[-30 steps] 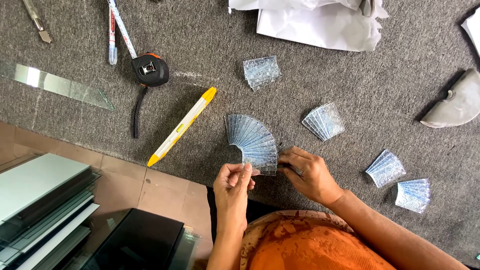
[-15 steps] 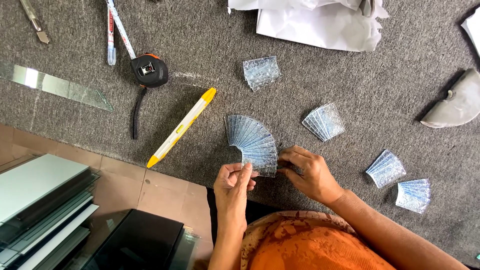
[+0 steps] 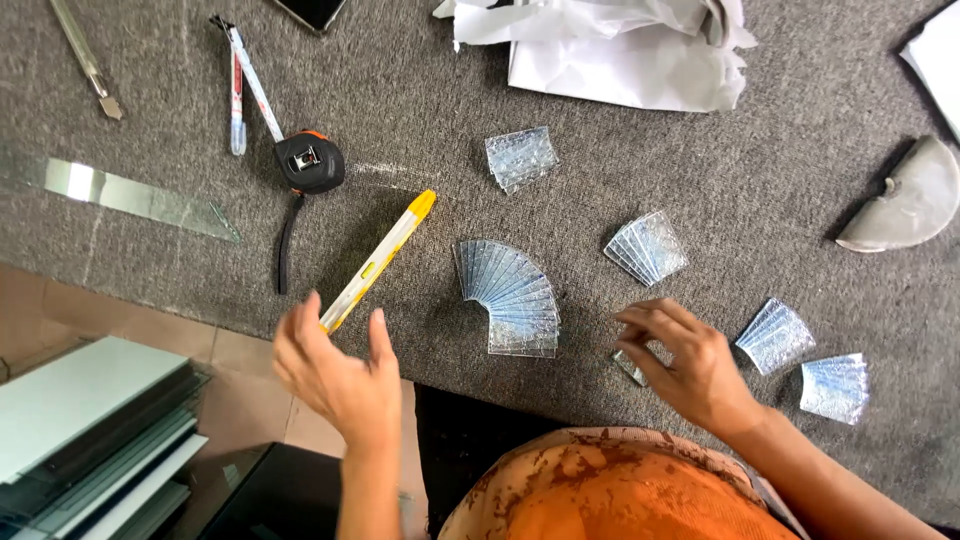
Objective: The person picks up small rectangular glass pieces and uses a spirit level to check their flatness. They repeatedly place the level on the glass, observe the bubble, and then set the level aside. The person then fans out stacks of glass pieces and continues handling them on the table.
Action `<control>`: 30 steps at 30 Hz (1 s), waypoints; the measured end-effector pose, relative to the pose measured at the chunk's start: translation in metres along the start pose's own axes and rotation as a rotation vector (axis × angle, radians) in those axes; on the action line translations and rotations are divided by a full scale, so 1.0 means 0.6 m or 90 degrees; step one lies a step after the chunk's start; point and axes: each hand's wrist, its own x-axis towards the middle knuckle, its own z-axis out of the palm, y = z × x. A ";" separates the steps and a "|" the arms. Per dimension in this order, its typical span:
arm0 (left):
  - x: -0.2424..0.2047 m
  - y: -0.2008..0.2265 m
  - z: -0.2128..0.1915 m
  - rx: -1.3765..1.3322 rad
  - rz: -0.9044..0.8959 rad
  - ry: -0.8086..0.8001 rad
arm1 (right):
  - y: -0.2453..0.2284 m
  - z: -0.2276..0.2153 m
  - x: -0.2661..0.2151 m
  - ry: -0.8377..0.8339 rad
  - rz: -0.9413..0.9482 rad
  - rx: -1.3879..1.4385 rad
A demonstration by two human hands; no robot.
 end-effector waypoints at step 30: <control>0.025 0.007 -0.096 -0.339 0.217 -0.573 | -0.191 0.115 -0.074 0.463 0.432 0.764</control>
